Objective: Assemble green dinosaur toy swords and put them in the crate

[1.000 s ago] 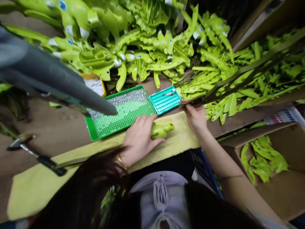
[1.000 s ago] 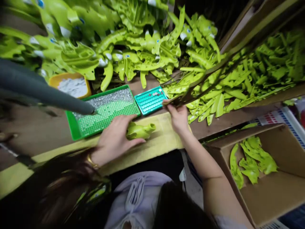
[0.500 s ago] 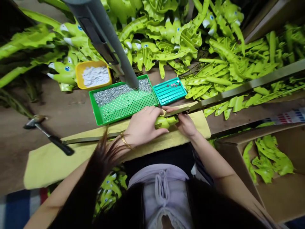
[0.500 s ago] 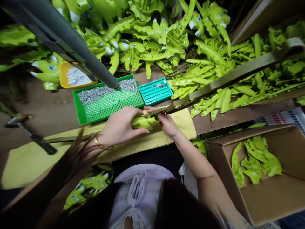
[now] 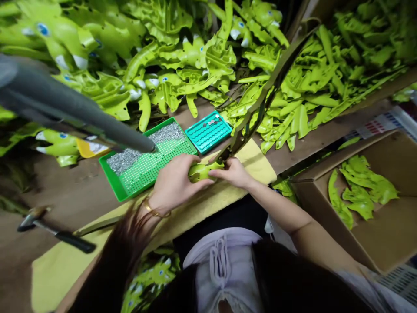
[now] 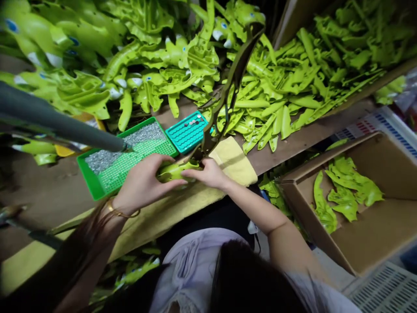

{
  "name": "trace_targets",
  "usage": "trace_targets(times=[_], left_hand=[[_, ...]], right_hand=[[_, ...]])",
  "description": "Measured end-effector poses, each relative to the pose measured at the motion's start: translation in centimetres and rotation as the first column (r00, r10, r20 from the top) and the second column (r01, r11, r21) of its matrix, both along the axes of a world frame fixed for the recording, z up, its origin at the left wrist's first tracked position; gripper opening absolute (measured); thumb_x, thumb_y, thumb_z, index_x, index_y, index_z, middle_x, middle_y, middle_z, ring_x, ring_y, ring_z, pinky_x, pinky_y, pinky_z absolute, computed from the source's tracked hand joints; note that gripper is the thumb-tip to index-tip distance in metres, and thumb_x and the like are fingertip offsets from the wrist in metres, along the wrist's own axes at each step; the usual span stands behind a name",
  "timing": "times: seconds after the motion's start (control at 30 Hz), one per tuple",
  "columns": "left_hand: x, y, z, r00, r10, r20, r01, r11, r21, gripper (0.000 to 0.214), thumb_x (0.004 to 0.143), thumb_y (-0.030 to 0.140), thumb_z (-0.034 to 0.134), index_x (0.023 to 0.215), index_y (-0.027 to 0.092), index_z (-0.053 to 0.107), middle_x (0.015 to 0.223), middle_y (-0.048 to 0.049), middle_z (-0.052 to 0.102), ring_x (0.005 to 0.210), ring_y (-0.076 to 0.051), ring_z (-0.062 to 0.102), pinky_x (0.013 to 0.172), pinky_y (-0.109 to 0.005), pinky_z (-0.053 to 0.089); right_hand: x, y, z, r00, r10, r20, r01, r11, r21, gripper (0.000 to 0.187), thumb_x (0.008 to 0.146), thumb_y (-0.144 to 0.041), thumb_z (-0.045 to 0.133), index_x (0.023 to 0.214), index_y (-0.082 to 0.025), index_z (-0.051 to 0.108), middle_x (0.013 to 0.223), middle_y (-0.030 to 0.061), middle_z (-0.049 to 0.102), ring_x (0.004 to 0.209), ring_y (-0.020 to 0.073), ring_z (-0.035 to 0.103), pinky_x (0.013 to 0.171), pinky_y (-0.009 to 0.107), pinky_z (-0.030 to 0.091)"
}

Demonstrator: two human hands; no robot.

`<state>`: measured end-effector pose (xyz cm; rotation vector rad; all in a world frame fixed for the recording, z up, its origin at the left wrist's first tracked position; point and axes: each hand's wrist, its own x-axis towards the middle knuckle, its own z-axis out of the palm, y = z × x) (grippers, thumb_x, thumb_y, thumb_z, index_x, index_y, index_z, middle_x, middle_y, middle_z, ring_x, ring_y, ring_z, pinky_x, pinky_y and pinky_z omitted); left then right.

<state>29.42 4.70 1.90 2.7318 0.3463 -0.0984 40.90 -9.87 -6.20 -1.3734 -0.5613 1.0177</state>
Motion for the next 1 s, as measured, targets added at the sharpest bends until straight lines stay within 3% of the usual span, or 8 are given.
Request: trace_targets(times=[0.13, 0.2, 0.23, 0.3, 0.47, 0.77, 0.9, 1.0], left_hand=[[0.9, 1.3, 0.8, 0.977, -0.167, -0.132, 0.167, 0.986, -0.008, 0.055, 0.086, 0.062, 0.054, 0.124, 0.023, 0.065, 0.113, -0.0088, 0.064, 0.099, -0.029, 0.062, 0.085, -0.040, 0.047], [1.4, 2.0, 0.9, 0.973, -0.177, -0.148, 0.159, 0.979, -0.125, 0.059, 0.084, 0.065, 0.053, 0.122, 0.023, 0.067, 0.107, -0.0069, 0.064, 0.093, -0.025, 0.063, 0.082, -0.037, 0.047], [1.6, 2.2, 0.8, 0.976, -0.161, -0.144, 0.135, 0.976, -0.171, 0.061, 0.083, 0.067, 0.054, 0.121, 0.022, 0.067, 0.104, -0.0064, 0.063, 0.092, -0.025, 0.062, 0.081, -0.036, 0.047], [2.0, 2.5, 0.6, 0.984, -0.120, -0.131, 0.088, 0.971, -0.222, 0.064, 0.080, 0.069, 0.056, 0.120, 0.021, 0.068, 0.102, -0.0059, 0.063, 0.093, -0.025, 0.062, 0.082, -0.036, 0.047], [2.7, 2.5, 0.4, 0.987, -0.061, -0.150, 0.010, 0.948, -0.319, 0.063, 0.075, 0.069, 0.061, 0.115, 0.021, 0.070, 0.105, -0.0057, 0.064, 0.096, -0.025, 0.062, 0.088, -0.037, 0.048], [2.9, 3.7, 0.4, 0.986, -0.015, -0.169, -0.051, 0.924, -0.380, 0.058, 0.072, 0.061, 0.067, 0.113, 0.021, 0.071, 0.103, -0.0059, 0.064, 0.096, -0.025, 0.061, 0.093, -0.042, 0.047], [1.9, 3.4, 1.1, 0.979, -0.050, -0.200, -0.032, 0.922, -0.387, 0.057, 0.074, 0.058, 0.068, 0.116, 0.021, 0.070, 0.098, -0.0046, 0.062, 0.090, -0.023, 0.060, 0.086, -0.038, 0.048], [0.7, 3.0, 1.5, 0.977, -0.050, -0.208, -0.033, 0.926, -0.377, 0.057, 0.075, 0.056, 0.068, 0.120, 0.021, 0.069, 0.097, -0.0042, 0.061, 0.088, -0.021, 0.060, 0.084, -0.036, 0.048]], right_hand=[[4.1, -0.8, 1.7, 0.916, 0.294, 0.273, -0.269, 0.955, -0.127, 0.036, 0.074, -0.042, 0.071, 0.103, -0.020, 0.069, 0.100, 0.0037, 0.072, 0.096, 0.0231, 0.066, 0.094, 0.041, 0.052], [8.8, -1.9, 2.9, 0.833, 0.197, 0.516, -0.079, 0.967, -0.241, 0.031, 0.082, -0.030, 0.061, 0.110, -0.018, 0.067, 0.108, 0.0081, 0.070, 0.102, 0.0242, 0.064, 0.098, 0.045, 0.050], [11.4, -2.4, 3.4, 0.756, 0.019, 0.654, 0.177, 0.956, -0.232, 0.033, 0.087, -0.025, 0.052, 0.116, -0.016, 0.065, 0.116, 0.0108, 0.067, 0.109, 0.0245, 0.062, 0.102, 0.046, 0.047], [16.4, -3.2, 3.9, 0.498, -0.056, 0.866, 0.477, 0.851, -0.219, 0.041, 0.088, -0.019, 0.048, 0.128, -0.014, 0.058, 0.134, 0.0146, 0.058, 0.126, 0.0291, 0.051, 0.113, 0.053, 0.034], [23.0, -3.2, 3.2, 0.308, 0.279, 0.910, 0.485, 0.776, -0.402, 0.040, 0.091, -0.030, 0.047, 0.124, -0.010, 0.061, 0.138, 0.0193, 0.054, 0.131, 0.0386, 0.044, 0.111, 0.059, 0.029], [20.5, -2.0, 4.6, 0.199, 0.092, 0.976, 0.596, 0.779, -0.195, 0.041, 0.097, -0.030, 0.033, 0.127, -0.015, 0.056, 0.135, 0.0180, 0.055, 0.132, 0.0348, 0.044, 0.110, 0.058, 0.029], [17.0, 3.7, 4.7, 0.257, 0.155, 0.954, 0.255, 0.941, -0.222, 0.043, 0.095, -0.039, 0.037, 0.122, -0.017, 0.062, 0.125, 0.0128, 0.064, 0.120, 0.0305, 0.053, 0.107, 0.048, 0.040], [16.4, 9.1, 3.5, 0.263, 0.321, 0.910, 0.078, 0.933, -0.352, 0.040, 0.092, -0.038, 0.041, 0.107, -0.015, 0.070, 0.113, 0.0145, 0.069, 0.113, 0.0339, 0.057, 0.103, 0.052, 0.042]])
